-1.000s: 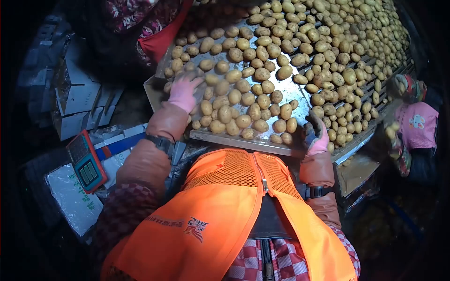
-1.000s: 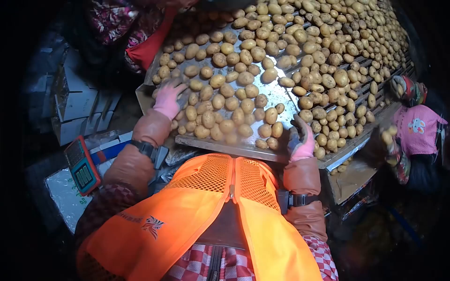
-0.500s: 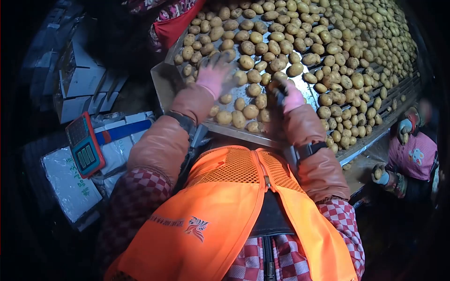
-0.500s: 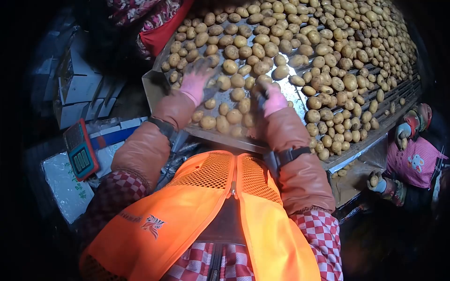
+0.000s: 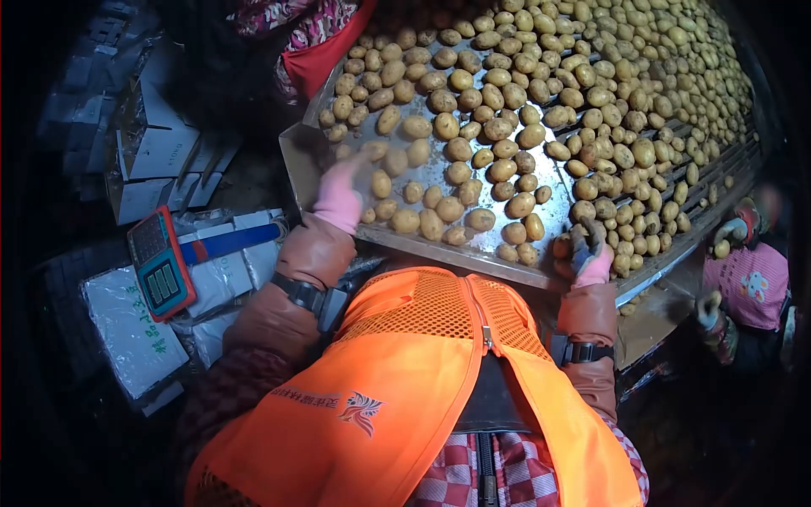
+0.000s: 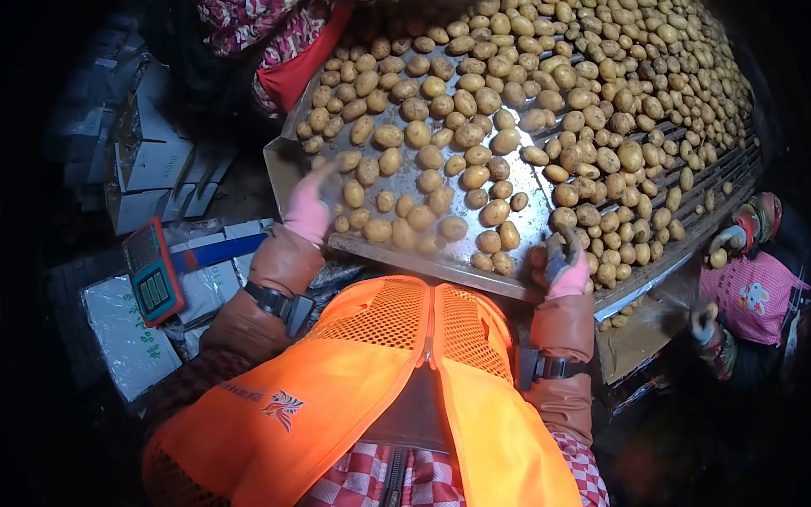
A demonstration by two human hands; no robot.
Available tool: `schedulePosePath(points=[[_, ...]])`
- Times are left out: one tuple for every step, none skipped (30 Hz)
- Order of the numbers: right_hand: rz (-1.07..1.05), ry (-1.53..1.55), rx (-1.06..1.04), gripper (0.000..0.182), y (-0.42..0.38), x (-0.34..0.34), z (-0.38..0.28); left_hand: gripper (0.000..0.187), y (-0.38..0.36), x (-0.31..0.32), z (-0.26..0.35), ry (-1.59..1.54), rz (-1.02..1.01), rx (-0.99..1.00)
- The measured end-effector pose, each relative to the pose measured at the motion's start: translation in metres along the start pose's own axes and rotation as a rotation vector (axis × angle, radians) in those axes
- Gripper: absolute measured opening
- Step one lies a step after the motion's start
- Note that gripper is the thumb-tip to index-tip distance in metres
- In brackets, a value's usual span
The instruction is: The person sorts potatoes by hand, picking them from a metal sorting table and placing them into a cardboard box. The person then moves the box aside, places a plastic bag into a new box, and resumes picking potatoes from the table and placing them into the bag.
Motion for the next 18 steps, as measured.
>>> schedulePosePath(points=[[-0.009, -0.100, -0.066, 0.044, 0.004, 0.004, 0.008, 0.042, 0.003, -0.002, 0.031, 0.235, -0.002, 0.218], [-0.058, -0.209, -0.142, 0.045, 0.015, 0.019, 0.032, 0.045, 0.006, 0.012, 0.039, 0.370, -0.094, 0.198], [-0.107, -0.319, -0.218, 0.046, 0.014, 0.030, 0.033, 0.047, 0.010, 0.026, 0.046, 0.504, -0.186, 0.177], [-0.117, -0.456, -0.252, 0.047, 0.015, 0.043, 0.034, 0.047, 0.019, 0.038, 0.051, 0.577, -0.277, 0.100], [-0.126, -0.591, -0.288, 0.049, 0.009, 0.070, 0.018, 0.047, 0.031, 0.046, 0.058, 0.649, -0.366, 0.021], [-0.178, -0.559, -0.281, 0.050, 0.006, 0.093, 0.012, 0.047, 0.039, 0.050, 0.058, 0.720, -0.457, -0.057], [-0.228, -0.525, -0.276, 0.052, 0.006, 0.109, 0.008, 0.048, 0.046, 0.050, 0.058, 0.683, -0.464, -0.062], [-0.270, -0.412, -0.369, 0.051, 0.006, 0.119, 0.001, 0.048, 0.055, 0.049, 0.057, 0.645, -0.465, -0.065], [-0.313, -0.295, -0.459, 0.050, 0.008, 0.126, -0.001, 0.049, 0.060, 0.046, 0.059, 0.610, -0.469, -0.068], [-0.411, -0.198, -0.428, 0.049, 0.021, 0.136, 0.013, 0.048, 0.061, 0.038, 0.061, 0.524, -0.443, -0.081], [-0.485, -0.108, -0.250, 0.047, 0.013, 0.134, 0.005, 0.047, 0.059, 0.030, 0.059, 0.394, -0.403, -0.170], [-0.551, -0.014, -0.077, 0.046, -0.005, 0.128, -0.024, 0.047, 0.059, 0.023, 0.058, 0.262, -0.358, -0.252], [-0.613, 0.082, 0.098, 0.045, -0.016, 0.123, -0.039, 0.046, 0.057, 0.019, 0.060, 0.129, -0.318, -0.330], [-0.650, 0.160, 0.094, 0.051, -0.021, 0.120, -0.041, 0.042, 0.051, 0.008, 0.080, 0.039, -0.277, -0.250], [-0.687, 0.238, 0.092, 0.058, -0.027, 0.117, -0.045, 0.041, 0.049, 0.039, 0.082, -0.447, -0.301, -0.269], [-0.667, 0.457, 0.093, 0.061, -0.038, 0.119, -0.050, 0.040, 0.041, 0.073, 0.087, -0.750, -0.422, -0.345], [-0.642, 0.676, 0.090, 0.064, -0.044, 0.119, -0.054, 0.039, 0.035, 0.095, 0.108, -1.030, -0.535, -0.462], [-0.717, 0.914, 0.183, 0.075, -0.043, 0.125, -0.046, 0.039, 0.023, 0.085, 0.159, -1.112, -0.762, -0.644]])
Point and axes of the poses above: each hand's wrist, its own y-axis towards the middle knuckle, its own x-axis out of the palm, z = x × y, the point moved 5 cm from there along y, towards the middle knuckle, and after that the axes turned 8 degrees about y, right-handed, at the moved point
